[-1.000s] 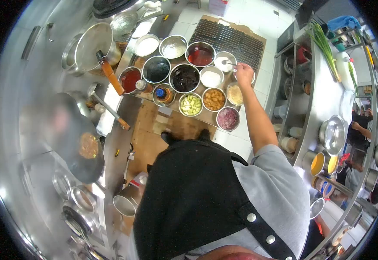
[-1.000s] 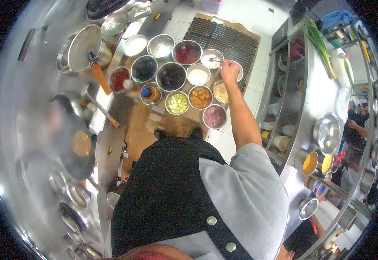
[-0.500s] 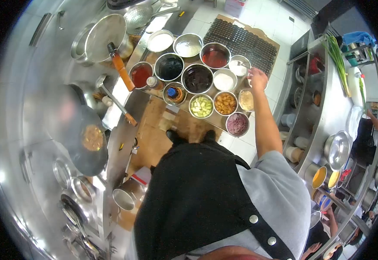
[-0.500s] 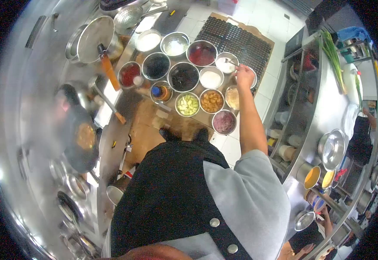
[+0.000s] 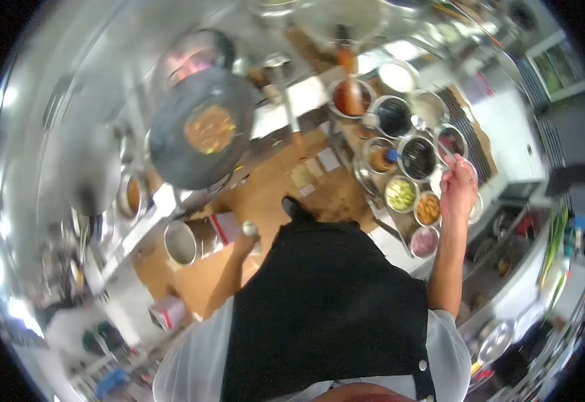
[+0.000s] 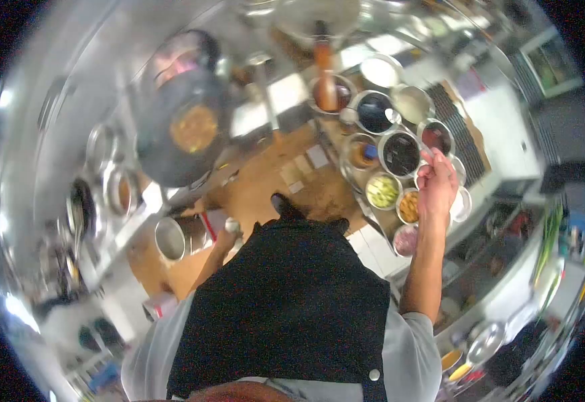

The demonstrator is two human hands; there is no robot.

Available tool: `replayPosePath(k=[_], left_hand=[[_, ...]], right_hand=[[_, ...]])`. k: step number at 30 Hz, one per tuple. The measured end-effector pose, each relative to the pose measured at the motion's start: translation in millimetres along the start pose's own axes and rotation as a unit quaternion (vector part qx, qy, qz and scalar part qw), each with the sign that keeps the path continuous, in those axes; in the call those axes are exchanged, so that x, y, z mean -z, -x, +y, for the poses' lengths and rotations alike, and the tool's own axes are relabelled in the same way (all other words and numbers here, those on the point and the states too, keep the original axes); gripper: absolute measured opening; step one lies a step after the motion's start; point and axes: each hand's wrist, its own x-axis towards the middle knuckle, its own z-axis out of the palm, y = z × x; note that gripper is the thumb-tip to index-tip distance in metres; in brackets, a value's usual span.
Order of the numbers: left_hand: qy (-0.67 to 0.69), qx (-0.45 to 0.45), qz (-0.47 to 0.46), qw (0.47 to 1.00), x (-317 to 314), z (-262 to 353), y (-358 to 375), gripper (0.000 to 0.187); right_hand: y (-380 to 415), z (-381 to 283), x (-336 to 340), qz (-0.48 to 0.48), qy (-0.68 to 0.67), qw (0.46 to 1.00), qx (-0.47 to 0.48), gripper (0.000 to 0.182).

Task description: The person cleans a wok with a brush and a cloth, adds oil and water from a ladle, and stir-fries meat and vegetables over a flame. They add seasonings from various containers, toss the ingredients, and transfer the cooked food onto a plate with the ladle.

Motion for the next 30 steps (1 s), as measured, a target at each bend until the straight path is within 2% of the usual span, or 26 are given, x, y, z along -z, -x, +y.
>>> replayPosePath(k=[3, 6, 7, 9, 11, 12, 13, 15, 17, 18, 21, 22, 23, 26, 27, 29, 30], left_hand=[[0.03, -0.034, 0.053, 0.998, 8, -8, -2, 0.047], [-0.071, -0.023, 0.113, 0.991, 36, -4, 22, 0.053], [-0.062, -0.021, 0.103, 0.993, 45, -12, 22, 0.052], [-0.047, -0.017, 0.083, 0.995, 65, -46, 19, 0.051], [0.002, 0.056, 0.084, 0.995, 80, -68, 23, 0.042], [0.015, 0.078, 0.089, 0.993, 86, -76, 24, 0.039], [0.027, 0.1, 0.093, 0.99, 89, -93, 21, 0.037], [-0.011, 0.117, 0.127, 0.985, 93, -107, 19, 0.044], [-0.07, 0.123, 0.136, 0.98, 98, -94, 26, 0.046], [-0.059, 0.127, 0.123, 0.982, 96, -93, 25, 0.037], [-0.038, 0.075, 0.113, 0.99, 74, -119, -1, 0.044], [-0.029, 0.057, 0.108, 0.992, 67, -109, 0, 0.038], [-0.086, 0.092, 0.079, 0.989, 56, -115, -9, 0.036], [-0.16, 0.054, 0.005, 0.986, 32, -110, -12, 0.034], [-0.178, 0.039, -0.016, 0.983, 22, -113, -14, 0.034], [-0.209, 0.013, -0.052, 0.976, 4, -106, -19, 0.032], [-0.22, -0.001, -0.067, 0.973, -5, -101, -21, 0.032]], right_hand=[[16, 26, -108, -0.102, 0.014, 0.995, -0.008, 0.03], [48, 58, -222, -0.192, 0.011, 0.98, -0.054, 0.027], [60, 69, -258, -0.214, 0.012, 0.975, -0.067, 0.025], [69, 99, -314, -0.3, 0.066, 0.951, -0.044, 0.025], [79, 116, -361, -0.362, 0.188, 0.907, 0.1, 0.027], [87, 110, -378, -0.367, 0.214, 0.899, 0.107, 0.029], [89, 103, -388, -0.364, 0.194, 0.904, 0.109, 0.029], [94, 92, -394, -0.354, 0.157, 0.915, 0.113, 0.029], [86, 87, -375, -0.347, 0.19, 0.913, 0.101, 0.029], [81, 92, -356, -0.342, 0.198, 0.915, 0.086, 0.029], [76, 98, -280, -0.304, 0.199, 0.931, 0.043, 0.028], [80, 89, -250, -0.277, 0.2, 0.939, 0.024, 0.028], [85, 80, -217, -0.244, 0.201, 0.949, 0.004, 0.028], [91, 65, -99, -0.13, 0.184, 0.974, 0.02, 0.029], [95, 54, -58, -0.098, 0.197, 0.973, 0.067, 0.029], [96, 43, 21, 0.035, 0.123, 0.989, 0.078, 0.032], [93, 37, 61, 0.115, 0.15, 0.975, 0.118, 0.033]])
